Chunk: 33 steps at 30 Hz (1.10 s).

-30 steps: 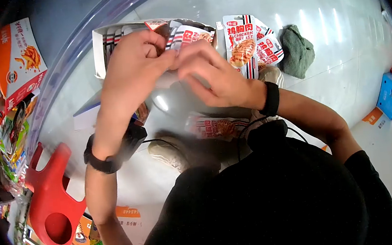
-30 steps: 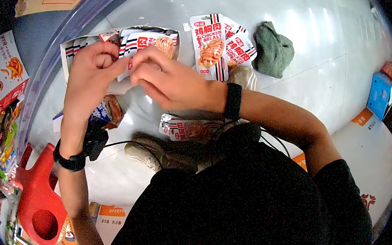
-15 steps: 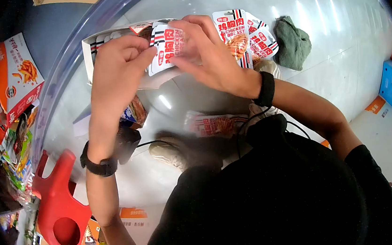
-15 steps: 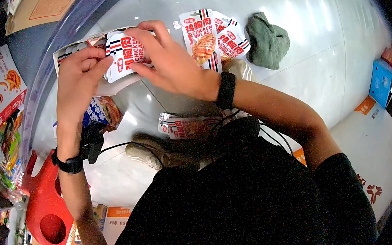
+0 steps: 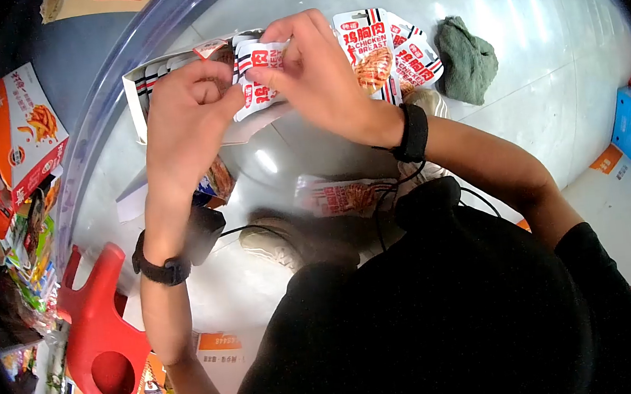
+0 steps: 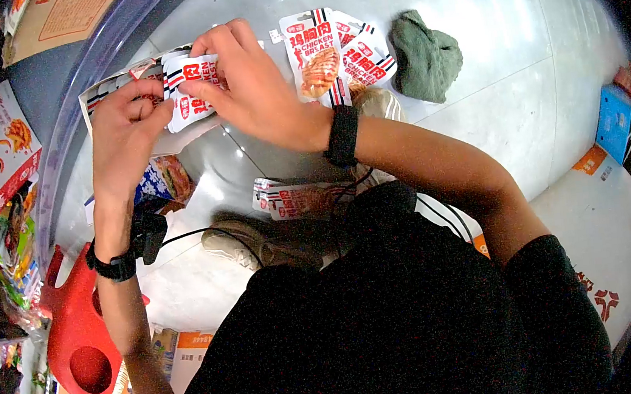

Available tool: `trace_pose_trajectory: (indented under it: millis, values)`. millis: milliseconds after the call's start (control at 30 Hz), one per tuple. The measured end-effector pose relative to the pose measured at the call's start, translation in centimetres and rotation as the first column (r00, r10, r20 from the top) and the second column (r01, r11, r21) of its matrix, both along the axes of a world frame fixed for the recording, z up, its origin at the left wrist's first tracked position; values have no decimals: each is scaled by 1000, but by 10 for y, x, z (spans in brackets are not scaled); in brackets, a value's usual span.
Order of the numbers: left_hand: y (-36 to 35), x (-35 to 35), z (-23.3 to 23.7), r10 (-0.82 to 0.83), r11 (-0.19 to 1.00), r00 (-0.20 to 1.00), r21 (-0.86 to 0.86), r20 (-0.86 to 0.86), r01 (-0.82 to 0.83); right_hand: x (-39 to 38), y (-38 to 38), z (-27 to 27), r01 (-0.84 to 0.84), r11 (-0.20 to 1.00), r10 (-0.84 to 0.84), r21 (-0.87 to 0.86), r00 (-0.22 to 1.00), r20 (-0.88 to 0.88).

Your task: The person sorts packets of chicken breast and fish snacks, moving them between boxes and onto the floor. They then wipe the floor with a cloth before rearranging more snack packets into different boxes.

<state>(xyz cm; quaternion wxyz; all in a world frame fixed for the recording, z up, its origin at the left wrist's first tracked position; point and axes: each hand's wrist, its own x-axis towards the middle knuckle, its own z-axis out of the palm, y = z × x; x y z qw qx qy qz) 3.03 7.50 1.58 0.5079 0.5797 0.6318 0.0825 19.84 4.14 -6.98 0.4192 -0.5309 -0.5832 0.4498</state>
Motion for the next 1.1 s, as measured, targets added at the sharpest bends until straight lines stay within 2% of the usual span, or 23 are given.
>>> trace_pose_trajectory:
  millis: [200,333,400,433,500,633,667,700,733,767,800,833,900,933,967,1000,1033,1067,1100]
  values:
    - [-2,3,-3,65,998,997,2,34,-65,-6,4,-2,105,993,-110,-50,988,-106]
    - [0,-5,-10,71,997,995,-46,71,-68,-9,4,-3,99,991,-112,-85,980,-167]
    - [2,-7,-9,-58,996,998,-60,13,59,-9,4,-2,84,994,-94,-74,985,-145]
    - [2,-6,-7,-56,997,998,-61,13,57,-9,4,-2,81,994,-91,-75,985,-144]
    - [2,-2,-1,81,990,990,-120,113,-68,-7,4,-5,91,996,-89,17,990,-109]
    - [2,-10,-10,-1,997,988,-79,153,13,-5,4,-5,45,998,-40,34,990,-136]
    - [1,-9,-12,18,1000,997,-7,69,-18,-2,0,-3,65,996,-50,67,977,-207]
    - [0,-10,-14,31,999,997,-21,70,-29,2,-6,1,86,992,-57,93,959,-277]
    - [0,-11,-17,4,998,999,62,54,-8,11,-15,9,-15,982,54,187,977,-207]
    - [1,-12,-18,-22,989,999,149,35,17,17,-28,16,-24,984,61,178,977,-206]
    - [1,-9,-10,-95,969,991,219,-98,115,21,-41,22,-319,934,337,162,937,-98]
    - [1,-9,-9,-91,970,991,215,-97,110,22,-50,24,-583,804,587,117,810,0]
    - [1,-10,-7,-214,879,900,326,-381,347,16,-73,5,-834,549,805,-52,511,302]
    - [2,-10,-6,-220,853,886,360,-409,378,14,-81,-6,-836,547,806,-50,510,302]
    - [6,-11,1,-219,853,886,360,-410,377,12,-89,-16,-884,460,844,-89,404,351]
    - [12,-11,16,-304,843,869,316,-390,436,8,-97,-27,-920,369,872,-132,294,393]
    - [14,-13,24,-387,825,847,272,-365,494,4,-108,-38,-921,368,873,-130,294,389]
    - [11,-11,17,-386,826,846,270,-368,494,-1,-117,-50,-927,363,860,-96,294,417]
    - [7,-8,4,-260,855,838,288,-480,431,-5,-124,-59,-932,357,845,-62,294,447]
